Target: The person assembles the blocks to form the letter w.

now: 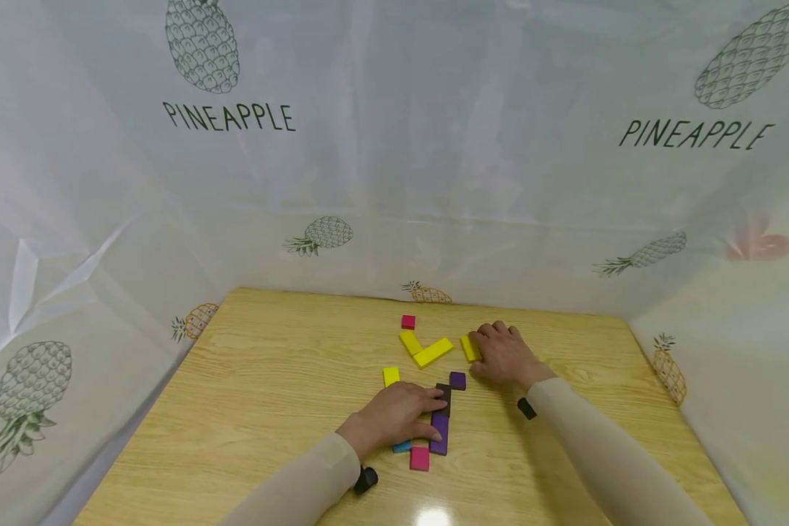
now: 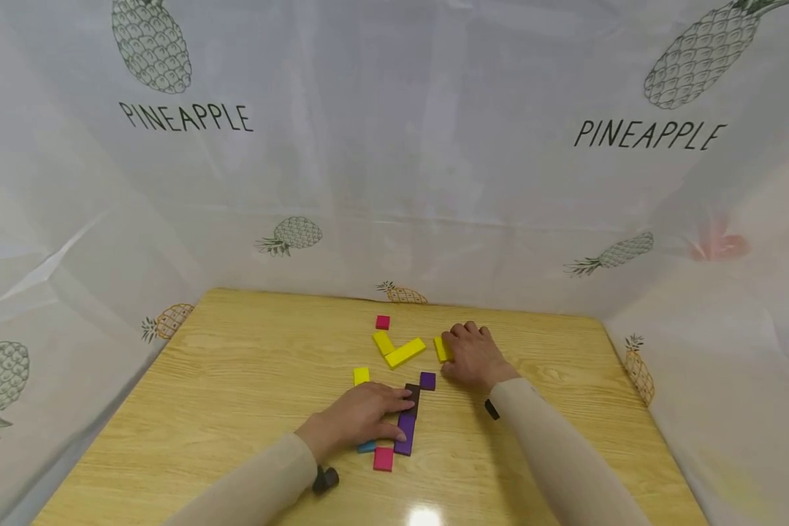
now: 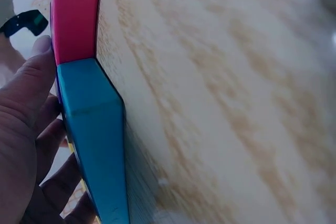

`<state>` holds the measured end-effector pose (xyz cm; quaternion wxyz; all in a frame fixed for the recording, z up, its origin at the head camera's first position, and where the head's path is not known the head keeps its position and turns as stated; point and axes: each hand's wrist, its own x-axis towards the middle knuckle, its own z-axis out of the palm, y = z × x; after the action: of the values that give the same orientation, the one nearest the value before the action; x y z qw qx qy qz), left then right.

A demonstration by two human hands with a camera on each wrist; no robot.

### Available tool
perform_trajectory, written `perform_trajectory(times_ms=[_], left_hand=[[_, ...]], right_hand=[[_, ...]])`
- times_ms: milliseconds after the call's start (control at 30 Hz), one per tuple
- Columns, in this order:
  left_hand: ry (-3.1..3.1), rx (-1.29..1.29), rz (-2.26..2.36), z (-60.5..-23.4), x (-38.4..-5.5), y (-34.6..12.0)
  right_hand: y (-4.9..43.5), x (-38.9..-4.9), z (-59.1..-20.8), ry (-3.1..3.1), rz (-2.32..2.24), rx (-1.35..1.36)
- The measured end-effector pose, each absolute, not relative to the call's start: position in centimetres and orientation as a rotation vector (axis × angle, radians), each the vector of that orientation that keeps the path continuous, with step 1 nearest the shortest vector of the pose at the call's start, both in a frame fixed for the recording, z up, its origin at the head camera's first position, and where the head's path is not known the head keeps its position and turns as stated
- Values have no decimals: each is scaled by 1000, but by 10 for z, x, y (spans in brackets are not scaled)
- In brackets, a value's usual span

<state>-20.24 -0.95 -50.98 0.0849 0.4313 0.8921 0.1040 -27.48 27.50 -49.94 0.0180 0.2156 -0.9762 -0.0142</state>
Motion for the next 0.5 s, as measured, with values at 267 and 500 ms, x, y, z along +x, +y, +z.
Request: perform_trajectory(times_ms=[267, 500], left_hand=[[2656, 1289, 308, -511, -202, -9], [2658, 1286, 304, -511, -204, -9]], right_hand=[[278, -274, -496, -3018, -10, 667], [282, -263, -496, -2912, -4, 689]])
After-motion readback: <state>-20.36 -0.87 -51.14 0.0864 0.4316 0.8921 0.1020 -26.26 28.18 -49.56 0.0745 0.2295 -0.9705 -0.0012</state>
